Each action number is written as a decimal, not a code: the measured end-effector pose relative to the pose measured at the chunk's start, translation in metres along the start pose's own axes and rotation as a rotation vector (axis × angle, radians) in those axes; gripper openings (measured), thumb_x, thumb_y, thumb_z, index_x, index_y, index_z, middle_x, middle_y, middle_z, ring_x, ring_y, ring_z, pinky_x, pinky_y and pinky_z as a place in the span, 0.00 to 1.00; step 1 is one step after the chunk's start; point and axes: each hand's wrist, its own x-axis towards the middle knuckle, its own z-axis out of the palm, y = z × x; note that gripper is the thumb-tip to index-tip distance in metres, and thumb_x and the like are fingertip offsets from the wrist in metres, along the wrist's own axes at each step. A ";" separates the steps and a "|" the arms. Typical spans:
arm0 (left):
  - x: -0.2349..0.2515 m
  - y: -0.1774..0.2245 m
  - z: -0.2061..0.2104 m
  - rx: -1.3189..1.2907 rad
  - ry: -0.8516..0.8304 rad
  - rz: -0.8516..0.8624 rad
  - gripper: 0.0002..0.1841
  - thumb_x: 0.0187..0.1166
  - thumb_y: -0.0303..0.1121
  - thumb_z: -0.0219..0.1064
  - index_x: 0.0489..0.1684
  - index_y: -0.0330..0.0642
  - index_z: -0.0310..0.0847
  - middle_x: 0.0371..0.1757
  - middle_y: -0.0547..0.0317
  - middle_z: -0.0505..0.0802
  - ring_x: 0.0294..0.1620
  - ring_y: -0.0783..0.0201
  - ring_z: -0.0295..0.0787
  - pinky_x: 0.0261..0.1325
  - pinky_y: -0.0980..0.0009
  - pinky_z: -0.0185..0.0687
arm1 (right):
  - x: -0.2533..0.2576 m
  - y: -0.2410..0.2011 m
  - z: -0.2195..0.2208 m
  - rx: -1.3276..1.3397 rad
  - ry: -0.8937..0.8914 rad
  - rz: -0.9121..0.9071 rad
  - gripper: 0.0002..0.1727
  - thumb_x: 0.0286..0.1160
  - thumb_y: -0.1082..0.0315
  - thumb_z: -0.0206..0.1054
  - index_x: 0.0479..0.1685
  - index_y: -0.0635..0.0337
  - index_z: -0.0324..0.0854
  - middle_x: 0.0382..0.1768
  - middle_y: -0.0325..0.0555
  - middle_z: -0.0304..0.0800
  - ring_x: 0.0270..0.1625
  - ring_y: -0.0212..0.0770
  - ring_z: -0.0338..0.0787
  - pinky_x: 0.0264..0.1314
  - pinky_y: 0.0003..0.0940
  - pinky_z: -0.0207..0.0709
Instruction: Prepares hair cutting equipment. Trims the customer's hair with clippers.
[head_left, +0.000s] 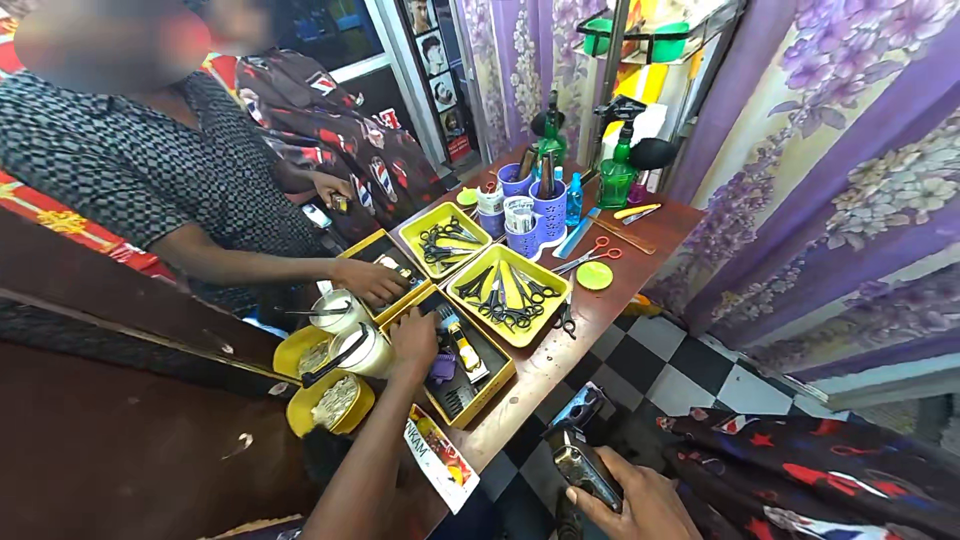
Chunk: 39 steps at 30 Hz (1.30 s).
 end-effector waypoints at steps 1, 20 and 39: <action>-0.001 0.001 0.000 -0.009 0.004 0.005 0.15 0.71 0.31 0.79 0.55 0.42 0.89 0.65 0.34 0.86 0.68 0.30 0.79 0.68 0.30 0.70 | -0.001 0.000 -0.001 0.005 -0.007 0.013 0.37 0.69 0.30 0.67 0.58 0.56 0.87 0.34 0.49 0.94 0.39 0.52 0.94 0.44 0.58 0.85; -0.145 0.112 -0.030 -0.951 -0.115 0.376 0.10 0.76 0.38 0.75 0.52 0.53 0.94 0.46 0.71 0.97 0.47 0.73 0.94 0.55 0.70 0.92 | 0.023 -0.033 -0.042 0.354 -0.125 0.094 0.44 0.72 0.30 0.65 0.88 0.38 0.63 0.42 0.46 0.91 0.41 0.45 0.91 0.49 0.50 0.85; -0.136 0.167 -0.001 -1.136 -0.460 0.489 0.13 0.82 0.36 0.68 0.57 0.40 0.90 0.51 0.57 0.96 0.52 0.64 0.93 0.59 0.68 0.89 | 0.010 0.024 -0.059 0.252 -0.041 0.152 0.47 0.70 0.31 0.67 0.91 0.35 0.59 0.45 0.49 0.93 0.46 0.51 0.92 0.54 0.57 0.84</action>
